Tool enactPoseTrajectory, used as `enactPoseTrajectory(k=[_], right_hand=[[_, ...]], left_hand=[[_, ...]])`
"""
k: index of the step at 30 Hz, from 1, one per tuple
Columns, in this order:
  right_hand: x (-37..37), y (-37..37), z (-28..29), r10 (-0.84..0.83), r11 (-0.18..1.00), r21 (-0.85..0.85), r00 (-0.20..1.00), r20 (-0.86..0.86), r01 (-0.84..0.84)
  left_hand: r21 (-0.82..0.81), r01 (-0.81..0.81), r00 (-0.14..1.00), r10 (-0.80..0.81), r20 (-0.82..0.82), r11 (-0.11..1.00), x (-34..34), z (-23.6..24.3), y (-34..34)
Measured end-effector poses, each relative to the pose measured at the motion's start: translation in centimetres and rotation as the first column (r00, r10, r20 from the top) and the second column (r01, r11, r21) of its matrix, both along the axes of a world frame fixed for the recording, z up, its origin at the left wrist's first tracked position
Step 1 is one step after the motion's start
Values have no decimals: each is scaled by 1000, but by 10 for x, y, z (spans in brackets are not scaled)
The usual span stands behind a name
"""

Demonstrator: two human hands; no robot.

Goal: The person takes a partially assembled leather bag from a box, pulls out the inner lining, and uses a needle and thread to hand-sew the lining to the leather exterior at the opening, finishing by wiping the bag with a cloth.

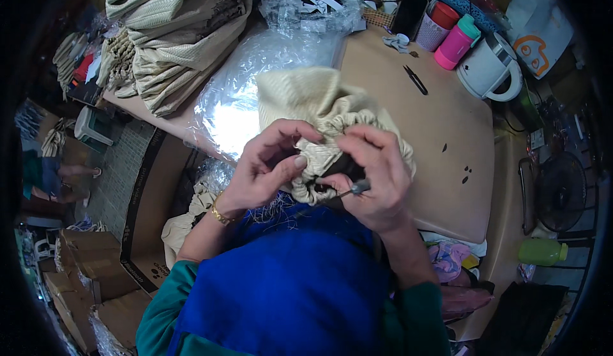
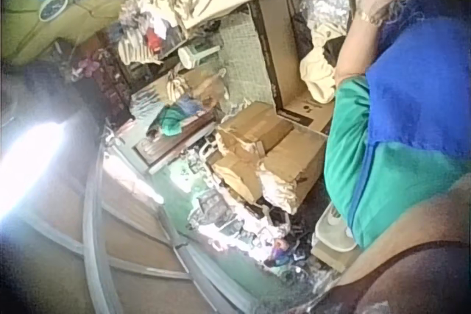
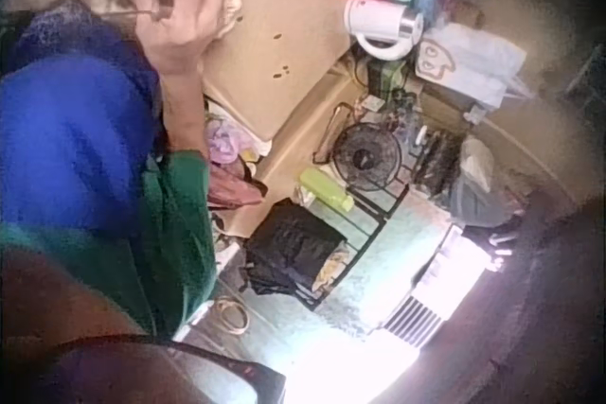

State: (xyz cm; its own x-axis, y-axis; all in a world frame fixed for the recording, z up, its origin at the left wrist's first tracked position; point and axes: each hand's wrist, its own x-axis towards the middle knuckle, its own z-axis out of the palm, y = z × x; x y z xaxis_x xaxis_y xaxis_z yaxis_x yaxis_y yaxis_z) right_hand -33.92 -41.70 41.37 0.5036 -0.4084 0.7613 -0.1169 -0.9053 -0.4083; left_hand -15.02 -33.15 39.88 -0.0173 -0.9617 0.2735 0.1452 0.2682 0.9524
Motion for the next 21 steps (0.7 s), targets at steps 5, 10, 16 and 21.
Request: enactPoseTrajectory(k=[5,10,16,21], right_hand=[[5,-30,-36,222,906,374,975,-23,-198],[14,-38,-64,240,920,344,964,-116,-187],[-2,-10,-4,65,986,165,968,-242,-25],[-24,-9,-2,-117,993,-20,935,-335,118]], left_hand=[[28,-63,986,58,154,998,3,-20,-4],[-40,-298,660,236,713,954,7,-19,-14],[-141,-363,609,349,713,921,16,-33,-18],[151,-376,819,252,516,914,16,-50,-18]])
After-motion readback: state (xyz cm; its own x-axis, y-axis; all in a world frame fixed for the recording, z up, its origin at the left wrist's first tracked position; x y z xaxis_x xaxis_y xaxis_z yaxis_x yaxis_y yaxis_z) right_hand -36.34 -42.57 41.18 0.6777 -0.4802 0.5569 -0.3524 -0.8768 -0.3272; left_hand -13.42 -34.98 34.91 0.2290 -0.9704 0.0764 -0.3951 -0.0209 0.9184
